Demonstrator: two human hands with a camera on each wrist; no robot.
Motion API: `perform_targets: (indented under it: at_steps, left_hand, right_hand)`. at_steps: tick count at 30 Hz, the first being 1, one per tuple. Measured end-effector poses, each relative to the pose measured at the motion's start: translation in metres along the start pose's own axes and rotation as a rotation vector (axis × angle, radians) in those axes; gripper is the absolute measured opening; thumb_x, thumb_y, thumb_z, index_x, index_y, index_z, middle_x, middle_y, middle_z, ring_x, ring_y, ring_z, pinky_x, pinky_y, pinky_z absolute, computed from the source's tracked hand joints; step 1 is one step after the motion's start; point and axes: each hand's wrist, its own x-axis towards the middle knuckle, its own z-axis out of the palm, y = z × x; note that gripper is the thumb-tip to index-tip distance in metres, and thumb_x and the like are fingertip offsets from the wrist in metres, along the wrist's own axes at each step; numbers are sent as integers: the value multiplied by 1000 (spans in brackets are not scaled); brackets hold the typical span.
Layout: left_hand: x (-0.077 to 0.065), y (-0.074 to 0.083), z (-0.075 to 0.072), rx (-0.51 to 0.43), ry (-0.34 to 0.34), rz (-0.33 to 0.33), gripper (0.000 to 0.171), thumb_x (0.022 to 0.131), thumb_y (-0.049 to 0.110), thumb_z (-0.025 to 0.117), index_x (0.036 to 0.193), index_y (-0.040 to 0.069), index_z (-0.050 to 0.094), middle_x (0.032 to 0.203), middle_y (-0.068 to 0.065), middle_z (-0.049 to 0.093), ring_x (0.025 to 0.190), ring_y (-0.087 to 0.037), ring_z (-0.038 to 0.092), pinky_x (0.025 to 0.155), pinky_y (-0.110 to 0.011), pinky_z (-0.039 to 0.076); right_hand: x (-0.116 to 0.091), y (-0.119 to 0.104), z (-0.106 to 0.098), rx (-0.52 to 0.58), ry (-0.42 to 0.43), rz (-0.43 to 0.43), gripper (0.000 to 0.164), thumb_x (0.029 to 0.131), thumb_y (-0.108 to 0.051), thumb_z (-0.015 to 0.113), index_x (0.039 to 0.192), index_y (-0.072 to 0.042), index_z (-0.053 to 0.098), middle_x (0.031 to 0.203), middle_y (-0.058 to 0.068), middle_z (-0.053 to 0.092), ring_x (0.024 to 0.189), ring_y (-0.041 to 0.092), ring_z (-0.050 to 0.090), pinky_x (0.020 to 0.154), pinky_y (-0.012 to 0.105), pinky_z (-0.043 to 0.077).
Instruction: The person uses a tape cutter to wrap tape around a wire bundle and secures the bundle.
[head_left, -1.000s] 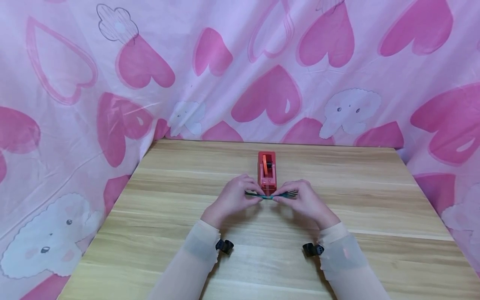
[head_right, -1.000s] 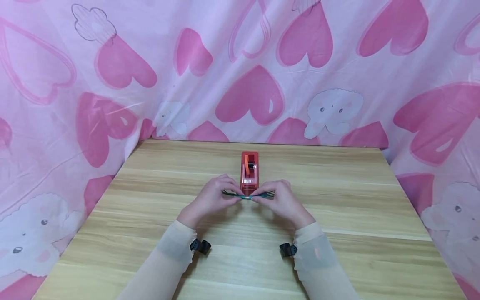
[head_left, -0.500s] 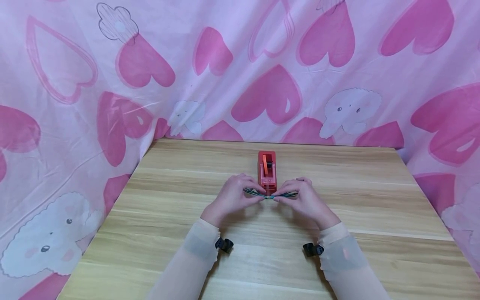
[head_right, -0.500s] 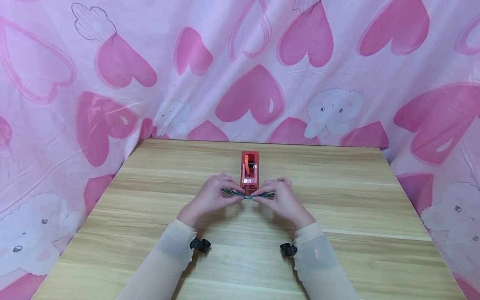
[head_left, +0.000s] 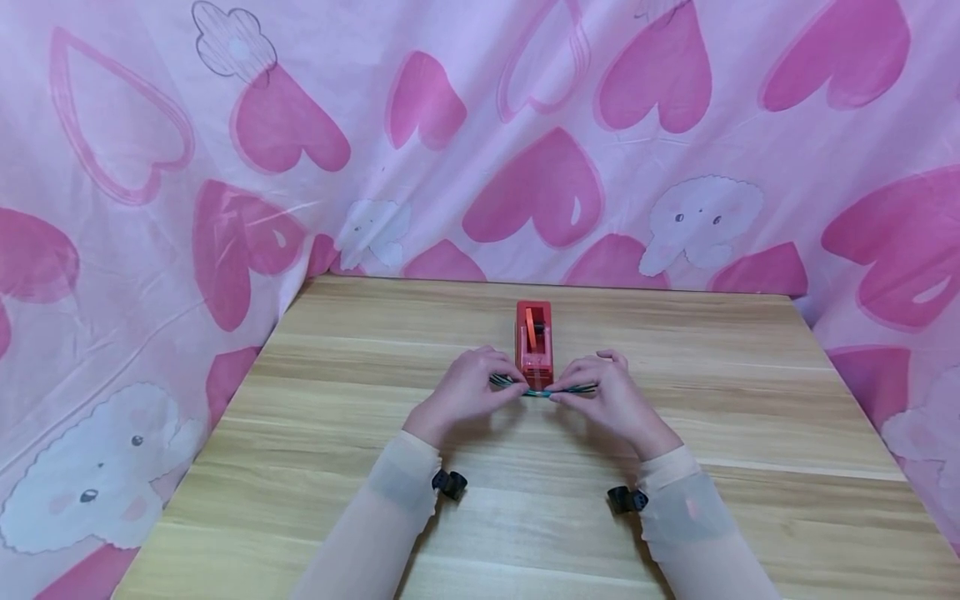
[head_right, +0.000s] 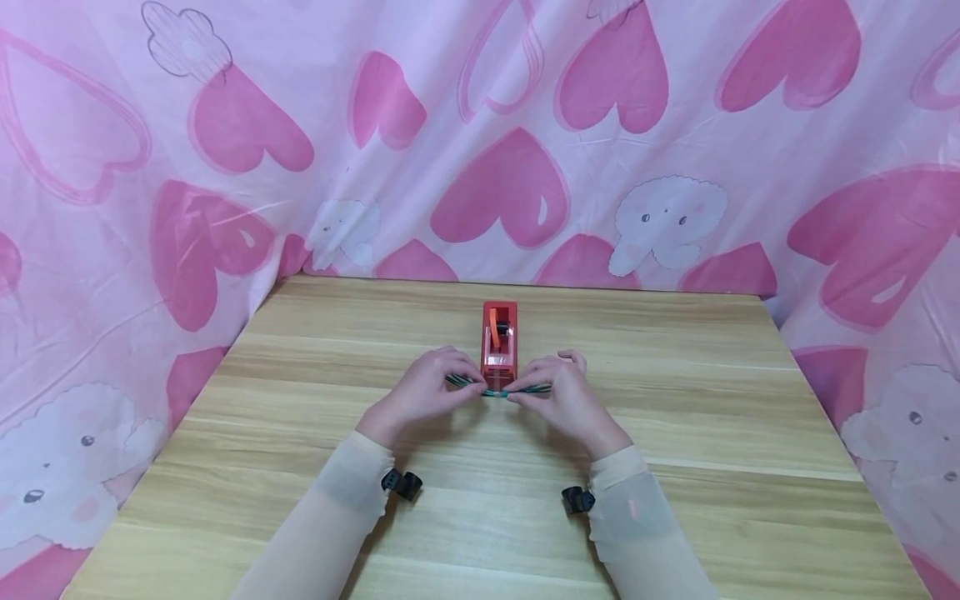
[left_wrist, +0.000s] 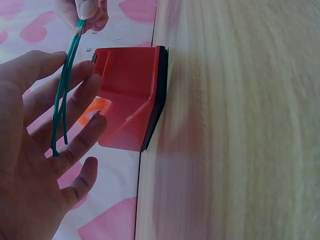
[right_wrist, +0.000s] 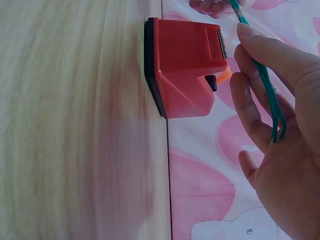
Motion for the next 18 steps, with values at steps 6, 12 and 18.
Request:
perform_targets:
  at_steps: [6,12,18]
  left_hand:
    - [2,0,0,-30,-29,-6,13,95,35,75,99,24,81,105,9,76,104,-11,63,96,-37,51]
    - [2,-1,1,-55,-52,-10,12,95,34,76,97,23,81,104,9,75,103,-11,61,96,-37,51]
    - [2,-1,1,-72,-50,-5,10,93,31,78,95,21,81,101,9,76,104,-11,60,95,-35,51]
  right_hand:
    - [-1,1,1,-17,30,-35,18,85,-17,86,98,-30,84,91,-15,73,95,11,65,116,60,16]
    - [-2,0,2,-43,63,-64,18,82,-15,88,94,-28,85,90,-15,73,98,11,63,115,59,17]
    - [-3,-1,1,-68,60,-62,19,81,-15,88,94,-28,85,91,-13,74,96,12,65,115,59,19]
